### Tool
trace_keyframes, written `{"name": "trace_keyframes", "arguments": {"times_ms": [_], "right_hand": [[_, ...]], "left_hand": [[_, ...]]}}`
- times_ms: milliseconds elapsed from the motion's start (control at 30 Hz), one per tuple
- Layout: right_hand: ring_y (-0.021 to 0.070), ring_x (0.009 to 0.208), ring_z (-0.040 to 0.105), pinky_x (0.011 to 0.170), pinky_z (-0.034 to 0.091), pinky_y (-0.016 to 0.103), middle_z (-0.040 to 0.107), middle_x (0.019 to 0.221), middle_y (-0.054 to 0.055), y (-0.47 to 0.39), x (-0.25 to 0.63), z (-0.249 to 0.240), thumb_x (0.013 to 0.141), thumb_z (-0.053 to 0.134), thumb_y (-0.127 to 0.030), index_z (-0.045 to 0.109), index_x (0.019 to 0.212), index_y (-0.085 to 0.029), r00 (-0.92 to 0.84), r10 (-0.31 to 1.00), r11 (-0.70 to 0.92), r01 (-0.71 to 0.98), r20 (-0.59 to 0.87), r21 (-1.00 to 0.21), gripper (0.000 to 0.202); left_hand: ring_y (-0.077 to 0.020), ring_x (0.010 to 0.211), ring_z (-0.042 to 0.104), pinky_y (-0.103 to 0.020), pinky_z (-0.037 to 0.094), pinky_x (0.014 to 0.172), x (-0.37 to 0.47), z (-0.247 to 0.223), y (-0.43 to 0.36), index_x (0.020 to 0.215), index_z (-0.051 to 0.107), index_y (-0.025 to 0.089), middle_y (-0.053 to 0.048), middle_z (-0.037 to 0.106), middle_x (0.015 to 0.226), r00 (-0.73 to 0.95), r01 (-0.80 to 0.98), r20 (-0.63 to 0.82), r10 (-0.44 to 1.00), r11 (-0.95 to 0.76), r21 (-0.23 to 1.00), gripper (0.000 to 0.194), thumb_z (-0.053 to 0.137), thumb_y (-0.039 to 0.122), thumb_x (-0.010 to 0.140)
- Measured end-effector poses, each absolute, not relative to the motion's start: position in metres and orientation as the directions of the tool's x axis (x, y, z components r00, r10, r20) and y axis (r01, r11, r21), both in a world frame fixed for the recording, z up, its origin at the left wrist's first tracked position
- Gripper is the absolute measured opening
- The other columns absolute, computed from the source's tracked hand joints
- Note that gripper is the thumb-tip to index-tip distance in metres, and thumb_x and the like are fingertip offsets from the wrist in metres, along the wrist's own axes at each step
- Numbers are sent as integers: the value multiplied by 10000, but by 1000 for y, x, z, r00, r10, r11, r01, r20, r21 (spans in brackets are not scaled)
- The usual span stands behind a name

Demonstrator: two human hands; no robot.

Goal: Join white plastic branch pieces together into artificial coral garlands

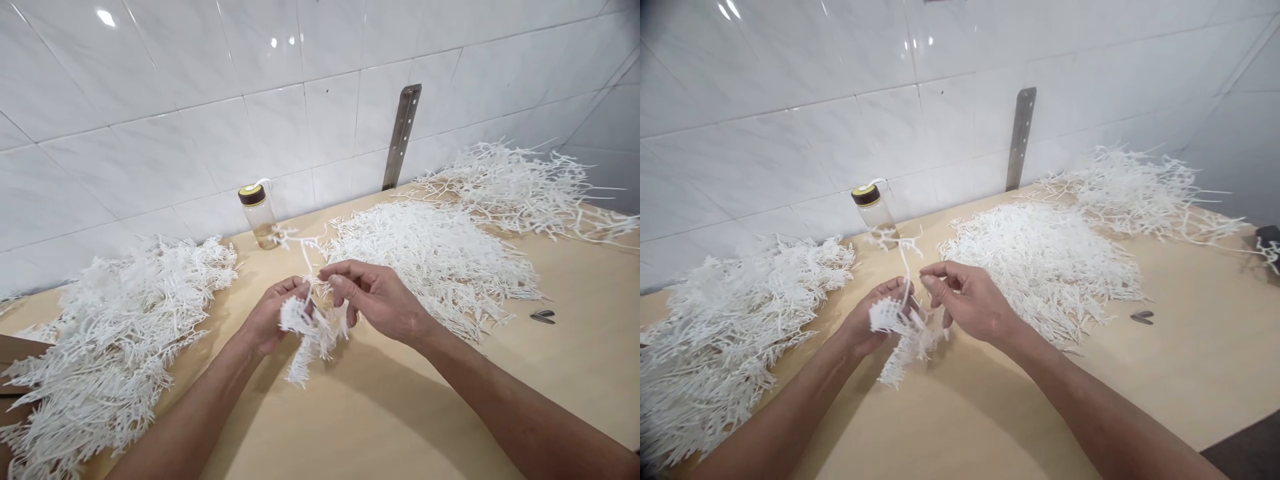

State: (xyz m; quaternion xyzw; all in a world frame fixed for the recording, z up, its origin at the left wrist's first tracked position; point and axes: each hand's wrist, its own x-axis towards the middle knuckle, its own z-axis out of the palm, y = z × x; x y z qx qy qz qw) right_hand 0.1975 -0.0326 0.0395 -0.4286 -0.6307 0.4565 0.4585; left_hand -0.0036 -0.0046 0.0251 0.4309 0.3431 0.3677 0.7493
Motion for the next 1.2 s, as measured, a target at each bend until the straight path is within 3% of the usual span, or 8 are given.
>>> {"name": "trace_keyframes", "arguments": {"times_ms": [100,267,500,733,933,1133,1200], "right_hand": [[72,423,533,411,434,237,660,770,19,-28,207,41,914,569,-511,678,967,-179,-13,980,197,172,198,-965,354],[66,409,468,406,400,241,592,669,-15,-19,214,34,877,631,-507,631,856,-179,162,976,138,69,148,-988,329],[89,448,544,449,466,264,659,807,28,-20,205,26,885,582,-583,610,1065,-177,-112,994,7,94,-3,-996,445],[93,504,517,437,437,225,554,654,-28,-26,191,21,867,640,-528,589,895,-169,-367,930,-37,-61,-12,-997,364],[38,410,390,409,333,214,482,629,-72,-26,192,20,837,688,-492,558,835,-176,-343,939,-24,-67,1,-997,341],[48,471,360,389,314,207,441,676,-65,-25,193,20,785,734,-514,570,824,-185,-215,976,-60,-145,-28,-988,369],[53,492,365,390,317,204,439,684,-59,-25,193,22,778,740,-515,571,806,-185,-205,979,-58,-167,-23,-984,371]], "left_hand": [[-142,557,557,-256,449,574,-10,30,1,714,578,165,31,496,527,454,-396,-115,884,316,862,263,761,348,763],[-164,606,589,-281,473,594,-18,36,4,643,520,174,17,475,563,458,-470,-67,887,305,828,274,701,316,793],[-123,527,508,-271,428,551,-18,30,4,661,514,175,34,446,565,487,-477,-35,873,300,826,298,708,363,786],[-170,601,578,-285,449,572,-13,24,1,712,556,177,9,514,583,528,-425,-81,845,346,837,291,747,394,741],[-144,583,603,-253,459,546,-13,22,3,779,604,164,-10,602,659,503,-390,-146,852,374,841,220,758,318,747],[-151,580,619,-246,478,476,-16,20,4,928,657,135,-70,692,816,517,-422,-128,846,382,822,380,794,382,674],[-140,541,600,-241,470,439,-17,19,5,915,648,139,-62,690,798,528,-415,-144,837,402,816,356,775,389,695]]}}
